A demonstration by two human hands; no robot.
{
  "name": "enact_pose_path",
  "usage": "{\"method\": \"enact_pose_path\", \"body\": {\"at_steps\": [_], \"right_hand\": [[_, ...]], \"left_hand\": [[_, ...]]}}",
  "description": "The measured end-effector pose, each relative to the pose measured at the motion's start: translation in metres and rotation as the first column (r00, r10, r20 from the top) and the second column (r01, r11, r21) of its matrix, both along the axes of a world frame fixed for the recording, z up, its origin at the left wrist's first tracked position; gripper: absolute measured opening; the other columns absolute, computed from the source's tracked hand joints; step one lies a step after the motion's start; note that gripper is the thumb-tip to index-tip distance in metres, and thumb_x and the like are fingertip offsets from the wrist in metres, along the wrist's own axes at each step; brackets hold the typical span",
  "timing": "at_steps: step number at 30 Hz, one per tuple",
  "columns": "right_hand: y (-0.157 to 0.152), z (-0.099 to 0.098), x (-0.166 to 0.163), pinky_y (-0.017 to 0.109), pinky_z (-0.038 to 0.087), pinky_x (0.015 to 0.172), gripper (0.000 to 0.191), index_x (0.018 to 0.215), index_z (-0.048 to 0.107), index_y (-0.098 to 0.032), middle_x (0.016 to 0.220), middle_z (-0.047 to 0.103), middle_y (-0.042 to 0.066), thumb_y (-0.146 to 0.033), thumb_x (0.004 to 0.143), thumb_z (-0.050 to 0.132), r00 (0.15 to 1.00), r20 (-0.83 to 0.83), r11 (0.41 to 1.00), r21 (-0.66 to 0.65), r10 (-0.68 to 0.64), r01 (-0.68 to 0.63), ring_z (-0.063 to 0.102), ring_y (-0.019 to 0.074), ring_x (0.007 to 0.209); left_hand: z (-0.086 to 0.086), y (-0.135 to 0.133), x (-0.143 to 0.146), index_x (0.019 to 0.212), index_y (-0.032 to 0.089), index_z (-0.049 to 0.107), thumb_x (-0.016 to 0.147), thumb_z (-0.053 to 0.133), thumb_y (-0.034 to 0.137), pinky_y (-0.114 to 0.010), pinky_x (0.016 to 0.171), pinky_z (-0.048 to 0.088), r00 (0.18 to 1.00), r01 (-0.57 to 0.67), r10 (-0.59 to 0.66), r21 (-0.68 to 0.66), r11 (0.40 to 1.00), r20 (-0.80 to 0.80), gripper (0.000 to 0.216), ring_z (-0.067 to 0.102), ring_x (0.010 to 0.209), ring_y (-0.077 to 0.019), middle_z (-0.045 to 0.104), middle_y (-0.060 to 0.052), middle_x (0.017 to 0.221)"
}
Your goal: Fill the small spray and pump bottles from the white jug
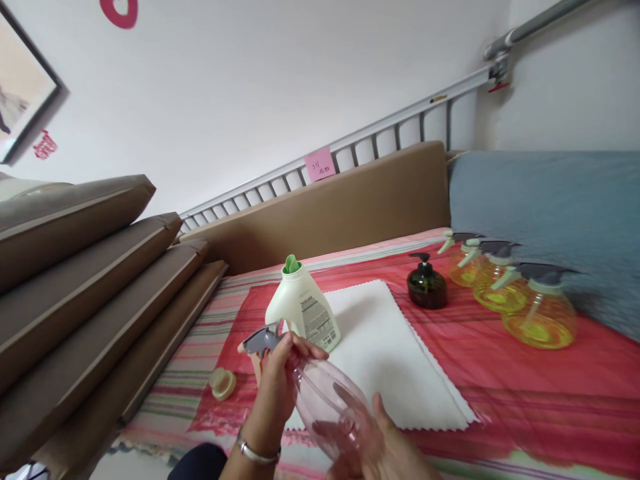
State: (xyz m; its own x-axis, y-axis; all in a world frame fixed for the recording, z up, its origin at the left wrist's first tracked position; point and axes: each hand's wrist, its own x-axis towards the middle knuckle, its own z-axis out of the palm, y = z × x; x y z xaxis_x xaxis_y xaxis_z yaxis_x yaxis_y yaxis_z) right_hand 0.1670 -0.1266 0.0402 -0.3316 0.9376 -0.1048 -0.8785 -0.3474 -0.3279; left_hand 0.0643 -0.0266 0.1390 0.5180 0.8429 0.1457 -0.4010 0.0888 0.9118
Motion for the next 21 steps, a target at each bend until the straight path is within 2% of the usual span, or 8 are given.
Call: {"method": "enact_pose_path", "body": {"at_steps": [1,3,5,7,11,15,18,21], "right_hand": [[0.0,0.0,0.0,0.02,0.046,0.052,0.075,0.131,0.025,-0.034,0.102,0.069,0.007,-0.064,0.071,0.059,1.0,0.003,1.0,0.009,-0.027,0.027,0.068,0.0151,0.061],[0.0,-0.002,-0.001,0.017,0.044,0.049,0.071,0.127,0.035,-0.028,0.09,0.072,0.006,-0.06,0.071,0.063,0.999,-0.024,0.999,0.035,0.022,-0.021,0.066,0.0119,0.055],[0.001,-0.003,-0.001,0.015,0.043,0.047,0.067,0.113,0.05,-0.015,0.069,0.071,0.006,-0.069,0.072,0.053,0.985,-0.084,0.988,0.05,0.151,-0.147,0.065,0.012,0.053],[0.001,-0.001,-0.001,0.016,0.044,0.049,0.071,0.099,0.056,-0.01,0.066,0.07,0.009,-0.075,0.074,0.04,0.973,-0.112,0.979,0.053,0.203,-0.198,0.066,0.0144,0.056],[-0.002,-0.001,-0.002,0.026,0.048,0.06,0.067,0.117,0.046,-0.022,0.101,0.069,0.011,-0.069,0.07,0.056,0.999,-0.042,0.997,0.079,0.023,-0.019,0.07,0.0213,0.071],[-0.001,-0.009,-0.004,0.029,0.048,0.056,0.082,0.13,0.029,-0.033,0.095,0.07,0.004,-0.061,0.064,0.068,0.994,0.04,0.994,0.05,-0.102,0.1,0.07,0.0227,0.066],[0.003,-0.013,-0.005,0.024,0.046,0.051,0.082,0.122,0.046,-0.015,0.073,0.072,0.01,-0.075,0.066,0.052,0.999,0.002,0.999,0.023,0.04,-0.04,0.067,0.0198,0.058],[0.006,-0.015,-0.006,0.021,0.042,0.044,0.099,0.112,0.055,-0.003,0.065,0.069,0.016,-0.086,0.064,0.029,0.969,-0.065,0.971,0.038,0.237,-0.234,0.065,0.0198,0.053]], "left_hand": [[0.0,0.001,0.0,0.063,0.015,0.058,0.084,0.049,0.036,-0.034,0.076,0.044,1.0,-0.012,0.012,0.014,1.0,-0.008,0.032,0.063,0.074,-0.0228,0.067,-0.008,0.067],[0.001,0.001,-0.001,0.064,0.014,0.06,0.084,0.05,0.037,-0.036,0.078,0.044,0.999,0.001,0.001,0.043,0.999,-0.035,0.032,0.063,0.078,-0.0245,0.067,-0.009,0.069],[0.002,0.001,-0.001,0.065,0.013,0.061,0.083,0.051,0.038,-0.038,0.08,0.044,0.998,0.019,-0.016,0.051,0.999,-0.058,0.031,0.064,0.079,-0.026,0.068,-0.011,0.07],[0.003,0.001,-0.001,0.064,0.014,0.061,0.081,0.053,0.037,-0.039,0.08,0.045,0.998,0.002,0.0,0.036,0.999,-0.055,0.03,0.064,0.079,-0.0259,0.068,-0.01,0.069],[0.005,0.002,0.001,0.064,0.014,0.062,0.078,0.057,0.035,-0.038,0.078,0.046,0.996,0.0,0.0,0.0,1.0,-0.085,0.026,0.064,0.076,-0.0256,0.068,-0.009,0.068],[0.008,-0.001,0.002,0.071,0.012,0.065,0.078,0.056,0.029,-0.038,0.079,0.045,0.99,0.042,-0.041,0.005,0.999,-0.134,0.021,0.065,0.078,-0.0254,0.07,-0.011,0.073],[0.009,-0.006,0.004,0.071,0.013,0.064,0.075,0.059,0.031,-0.042,0.084,0.044,0.991,0.103,-0.105,-0.034,0.994,-0.085,0.018,0.065,0.081,-0.0273,0.07,-0.009,0.072],[0.009,-0.008,0.006,0.066,0.013,0.062,0.074,0.06,0.033,-0.043,0.08,0.046,0.989,0.127,-0.127,-0.01,0.992,-0.07,0.021,0.066,0.077,-0.0286,0.069,-0.01,0.068]]}}
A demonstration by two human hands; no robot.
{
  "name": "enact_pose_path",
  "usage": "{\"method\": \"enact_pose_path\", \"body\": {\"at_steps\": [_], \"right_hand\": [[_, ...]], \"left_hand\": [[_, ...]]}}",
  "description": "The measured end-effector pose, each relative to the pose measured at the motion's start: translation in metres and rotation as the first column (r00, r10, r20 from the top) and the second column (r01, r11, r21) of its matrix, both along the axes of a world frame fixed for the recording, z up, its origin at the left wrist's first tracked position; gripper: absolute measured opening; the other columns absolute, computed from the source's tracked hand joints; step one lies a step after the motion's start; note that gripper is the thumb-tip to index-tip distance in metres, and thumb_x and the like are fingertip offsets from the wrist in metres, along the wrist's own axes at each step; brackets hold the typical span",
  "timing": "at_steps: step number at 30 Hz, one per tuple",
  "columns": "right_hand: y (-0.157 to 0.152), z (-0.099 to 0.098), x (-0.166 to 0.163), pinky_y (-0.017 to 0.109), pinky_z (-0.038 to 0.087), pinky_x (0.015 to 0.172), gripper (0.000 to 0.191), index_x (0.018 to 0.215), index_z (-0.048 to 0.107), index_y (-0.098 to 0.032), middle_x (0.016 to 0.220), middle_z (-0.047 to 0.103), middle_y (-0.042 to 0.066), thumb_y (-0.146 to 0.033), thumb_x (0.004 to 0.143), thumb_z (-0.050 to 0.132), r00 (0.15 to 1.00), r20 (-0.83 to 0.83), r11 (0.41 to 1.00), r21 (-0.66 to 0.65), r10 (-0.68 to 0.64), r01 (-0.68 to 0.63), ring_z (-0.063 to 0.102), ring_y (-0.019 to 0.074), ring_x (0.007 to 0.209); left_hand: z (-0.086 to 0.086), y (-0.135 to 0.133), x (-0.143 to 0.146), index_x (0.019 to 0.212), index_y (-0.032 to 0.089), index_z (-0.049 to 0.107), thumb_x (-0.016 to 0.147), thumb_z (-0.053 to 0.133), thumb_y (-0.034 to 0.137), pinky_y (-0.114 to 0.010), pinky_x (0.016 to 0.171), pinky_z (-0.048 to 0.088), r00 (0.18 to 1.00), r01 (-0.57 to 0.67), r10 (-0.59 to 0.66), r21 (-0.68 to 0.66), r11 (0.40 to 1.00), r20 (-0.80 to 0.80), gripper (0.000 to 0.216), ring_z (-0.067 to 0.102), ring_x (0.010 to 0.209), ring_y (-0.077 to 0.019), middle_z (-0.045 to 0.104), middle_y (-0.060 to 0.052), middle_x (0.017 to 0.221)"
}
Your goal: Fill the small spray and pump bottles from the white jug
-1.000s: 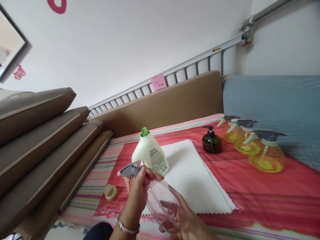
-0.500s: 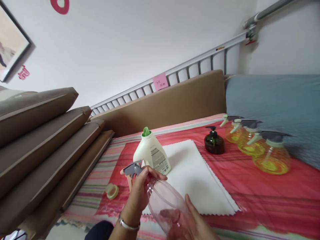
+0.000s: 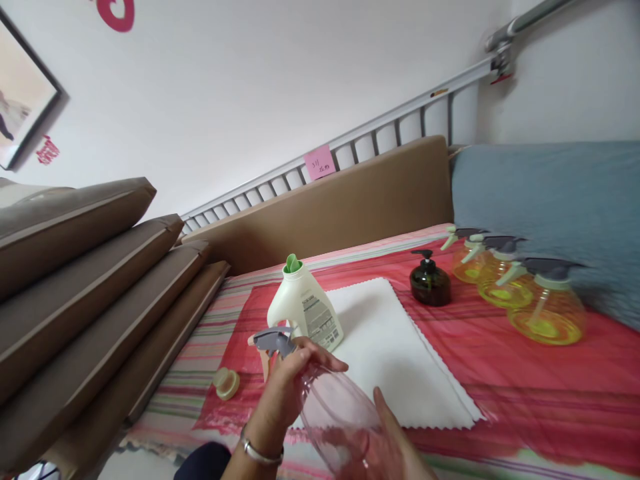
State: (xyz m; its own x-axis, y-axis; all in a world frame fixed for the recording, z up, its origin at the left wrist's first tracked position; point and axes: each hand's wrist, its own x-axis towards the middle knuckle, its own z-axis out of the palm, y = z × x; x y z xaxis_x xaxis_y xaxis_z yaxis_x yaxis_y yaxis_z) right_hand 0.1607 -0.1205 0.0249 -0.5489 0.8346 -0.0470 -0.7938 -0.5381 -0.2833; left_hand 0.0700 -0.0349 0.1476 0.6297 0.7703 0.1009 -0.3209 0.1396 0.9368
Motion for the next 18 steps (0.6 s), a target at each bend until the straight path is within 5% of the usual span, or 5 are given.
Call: {"method": "enact_pose_path", "body": {"at_steps": [4,7,11,14,18], "right_hand": [[0.004,-0.005,-0.003,0.028,0.048,0.051,0.092,0.131,0.036,-0.025,0.101,0.067,0.012,-0.078,0.059,0.055,0.971,0.055,0.973,0.035,-0.231,0.229,0.066,0.0207,0.064],[0.004,-0.006,-0.003,0.026,0.048,0.049,0.11,0.132,0.024,-0.041,0.113,0.06,0.005,-0.045,0.042,0.087,0.85,0.168,0.866,0.124,-0.499,0.484,0.065,0.0195,0.069],[-0.003,0.006,0.0,0.022,0.045,0.053,0.075,0.118,0.047,-0.02,0.085,0.068,0.008,-0.066,0.062,0.066,0.941,0.099,0.946,0.022,-0.324,0.324,0.064,0.0163,0.067],[-0.008,0.017,0.002,0.023,0.045,0.052,0.081,0.121,0.045,-0.017,0.076,0.069,0.01,-0.08,0.071,0.035,0.977,0.045,0.978,-0.018,-0.207,0.208,0.065,0.0173,0.062],[-0.006,0.016,-0.001,0.03,0.05,0.058,0.105,0.135,0.017,-0.036,0.105,0.064,0.006,-0.061,0.052,0.076,0.87,0.153,0.883,0.047,-0.469,0.468,0.068,0.0213,0.074]], "left_hand": [[-0.001,0.006,0.0,0.059,0.015,0.058,0.074,0.059,0.034,-0.038,0.073,0.048,0.996,-0.093,0.092,0.057,0.994,0.013,0.024,0.065,0.069,-0.0256,0.067,-0.007,0.062],[0.0,0.009,-0.003,0.059,0.015,0.058,0.076,0.057,0.032,-0.034,0.071,0.048,0.991,-0.132,0.132,0.037,0.991,-0.011,0.024,0.065,0.07,-0.0231,0.066,-0.006,0.063],[0.001,0.008,-0.006,0.064,0.014,0.061,0.078,0.055,0.035,-0.034,0.072,0.047,0.995,-0.087,0.086,-0.043,0.995,-0.043,0.026,0.065,0.074,-0.0247,0.069,-0.009,0.068],[-0.002,0.009,-0.006,0.064,0.013,0.062,0.076,0.057,0.036,-0.037,0.073,0.048,0.993,-0.12,0.121,-0.1,0.988,-0.003,0.026,0.066,0.072,-0.0257,0.069,-0.01,0.069],[-0.006,0.012,-0.005,0.065,0.013,0.062,0.075,0.06,0.035,-0.033,0.069,0.048,0.972,-0.235,0.235,-0.08,0.969,-0.007,0.024,0.066,0.07,-0.0228,0.069,-0.008,0.068]]}}
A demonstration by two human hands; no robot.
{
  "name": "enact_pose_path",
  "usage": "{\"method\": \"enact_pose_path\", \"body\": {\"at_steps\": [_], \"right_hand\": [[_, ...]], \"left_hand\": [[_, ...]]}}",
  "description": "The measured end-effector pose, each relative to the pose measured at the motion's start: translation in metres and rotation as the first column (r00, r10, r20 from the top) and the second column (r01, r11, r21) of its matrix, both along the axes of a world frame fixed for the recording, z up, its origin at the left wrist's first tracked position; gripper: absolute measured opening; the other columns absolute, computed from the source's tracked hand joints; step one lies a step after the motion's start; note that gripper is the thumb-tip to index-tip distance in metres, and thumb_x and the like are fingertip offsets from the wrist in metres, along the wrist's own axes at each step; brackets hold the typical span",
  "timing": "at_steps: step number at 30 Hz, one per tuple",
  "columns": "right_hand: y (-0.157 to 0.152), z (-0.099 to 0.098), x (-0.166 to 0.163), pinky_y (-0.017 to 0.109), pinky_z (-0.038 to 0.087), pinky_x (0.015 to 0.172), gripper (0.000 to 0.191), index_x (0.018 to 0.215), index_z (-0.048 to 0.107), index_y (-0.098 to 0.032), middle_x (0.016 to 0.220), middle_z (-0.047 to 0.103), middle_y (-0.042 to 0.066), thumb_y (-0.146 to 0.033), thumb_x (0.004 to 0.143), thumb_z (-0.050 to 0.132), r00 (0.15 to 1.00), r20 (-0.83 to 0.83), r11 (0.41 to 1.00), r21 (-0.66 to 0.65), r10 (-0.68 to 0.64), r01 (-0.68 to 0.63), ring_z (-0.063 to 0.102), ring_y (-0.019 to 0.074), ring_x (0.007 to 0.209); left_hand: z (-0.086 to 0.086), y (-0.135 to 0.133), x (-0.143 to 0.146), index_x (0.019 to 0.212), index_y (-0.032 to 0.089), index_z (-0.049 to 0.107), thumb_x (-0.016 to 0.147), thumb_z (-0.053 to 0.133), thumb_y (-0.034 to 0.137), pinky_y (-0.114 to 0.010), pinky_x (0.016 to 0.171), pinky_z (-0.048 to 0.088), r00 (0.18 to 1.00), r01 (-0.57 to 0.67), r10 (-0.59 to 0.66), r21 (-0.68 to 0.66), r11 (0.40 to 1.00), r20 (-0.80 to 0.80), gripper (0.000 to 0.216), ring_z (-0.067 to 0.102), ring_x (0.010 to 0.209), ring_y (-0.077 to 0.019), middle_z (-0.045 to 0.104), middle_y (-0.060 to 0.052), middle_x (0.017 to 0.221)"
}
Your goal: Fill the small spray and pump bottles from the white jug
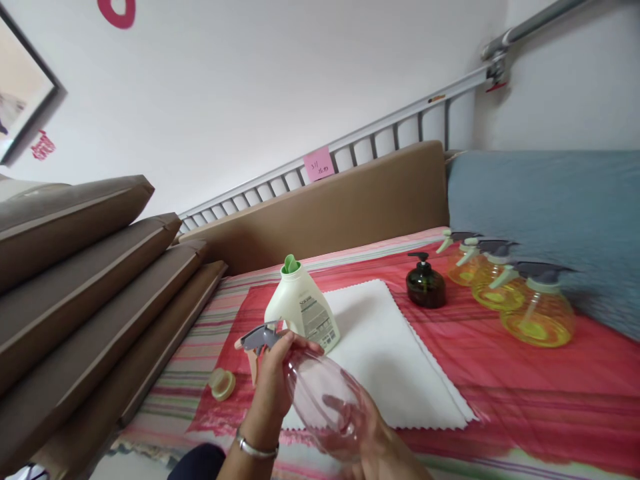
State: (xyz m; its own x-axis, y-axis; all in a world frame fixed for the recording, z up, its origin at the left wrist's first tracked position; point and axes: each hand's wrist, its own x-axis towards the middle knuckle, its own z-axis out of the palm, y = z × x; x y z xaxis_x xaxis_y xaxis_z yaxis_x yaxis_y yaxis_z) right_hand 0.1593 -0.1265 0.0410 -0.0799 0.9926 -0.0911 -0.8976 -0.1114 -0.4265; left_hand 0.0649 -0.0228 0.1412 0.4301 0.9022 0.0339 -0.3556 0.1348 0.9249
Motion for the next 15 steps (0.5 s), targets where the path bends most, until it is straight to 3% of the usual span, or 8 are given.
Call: {"method": "enact_pose_path", "body": {"at_steps": [2,3,5,7,9,12,15], "right_hand": [[0.0,-0.003,0.0,0.03,0.051,0.057,0.113,0.135,0.015,-0.036,0.106,0.063,0.006,-0.051,0.046,0.084,0.999,0.037,1.0,-0.013,-0.022,0.022,0.068,0.0209,0.072],[0.0,-0.004,0.0,0.028,0.05,0.055,0.105,0.134,0.019,-0.031,0.1,0.065,0.008,-0.056,0.052,0.079,0.999,0.012,0.999,-0.035,0.04,-0.039,0.067,0.0189,0.067],[-0.001,-0.004,0.003,0.022,0.046,0.049,0.082,0.127,0.034,-0.021,0.086,0.068,0.01,-0.071,0.067,0.056,0.971,-0.095,0.971,-0.075,0.218,-0.226,0.064,0.0151,0.055],[0.0,-0.006,0.005,0.021,0.044,0.047,0.08,0.12,0.041,-0.018,0.082,0.068,0.012,-0.079,0.07,0.038,0.938,-0.155,0.943,-0.075,0.311,-0.325,0.064,0.0153,0.053],[0.003,-0.011,0.006,0.026,0.047,0.051,0.083,0.125,0.039,-0.024,0.093,0.067,0.01,-0.077,0.063,0.053,0.967,-0.082,0.969,-0.043,0.24,-0.244,0.065,0.019,0.063],[0.009,-0.022,0.003,0.033,0.05,0.058,0.103,0.135,0.024,-0.034,0.106,0.061,0.007,-0.055,0.051,0.08,0.995,0.089,0.999,0.007,0.036,-0.036,0.064,0.0219,0.078],[0.008,-0.03,-0.001,0.03,0.048,0.059,0.088,0.132,0.029,-0.031,0.102,0.061,0.006,-0.055,0.061,0.074,0.996,0.044,0.996,0.035,0.081,-0.082,0.065,0.0225,0.08]], "left_hand": [[-0.001,0.0,0.0,0.067,0.013,0.063,0.075,0.06,0.036,-0.033,0.071,0.048,1.0,0.013,-0.013,-0.004,1.0,-0.015,0.024,0.066,0.073,-0.0234,0.07,-0.008,0.07],[-0.002,0.0,0.001,0.068,0.013,0.064,0.076,0.059,0.035,-0.034,0.072,0.048,0.999,0.032,-0.032,-0.012,0.999,-0.021,0.024,0.066,0.075,-0.0241,0.07,-0.009,0.071],[-0.003,0.0,0.001,0.07,0.013,0.064,0.076,0.059,0.035,-0.035,0.074,0.048,0.997,0.069,-0.07,-0.025,0.997,-0.029,0.023,0.065,0.078,-0.0254,0.071,-0.01,0.074],[-0.003,-0.001,0.001,0.071,0.013,0.064,0.077,0.058,0.034,-0.035,0.075,0.047,0.997,0.079,-0.079,-0.026,0.997,-0.015,0.023,0.065,0.078,-0.0253,0.071,-0.01,0.073],[-0.003,0.0,0.001,0.07,0.014,0.064,0.079,0.056,0.033,-0.034,0.075,0.047,0.998,0.055,-0.055,-0.013,0.998,-0.002,0.023,0.065,0.077,-0.0241,0.071,-0.009,0.071],[-0.002,-0.001,0.001,0.07,0.013,0.065,0.08,0.055,0.033,-0.033,0.073,0.047,0.998,0.045,-0.044,0.02,0.999,-0.05,0.025,0.065,0.074,-0.0227,0.07,-0.009,0.07],[0.0,-0.002,0.001,0.069,0.011,0.066,0.08,0.055,0.031,-0.032,0.072,0.046,0.99,0.077,-0.064,0.106,0.991,-0.122,0.026,0.064,0.072,-0.0226,0.07,-0.011,0.07]]}}
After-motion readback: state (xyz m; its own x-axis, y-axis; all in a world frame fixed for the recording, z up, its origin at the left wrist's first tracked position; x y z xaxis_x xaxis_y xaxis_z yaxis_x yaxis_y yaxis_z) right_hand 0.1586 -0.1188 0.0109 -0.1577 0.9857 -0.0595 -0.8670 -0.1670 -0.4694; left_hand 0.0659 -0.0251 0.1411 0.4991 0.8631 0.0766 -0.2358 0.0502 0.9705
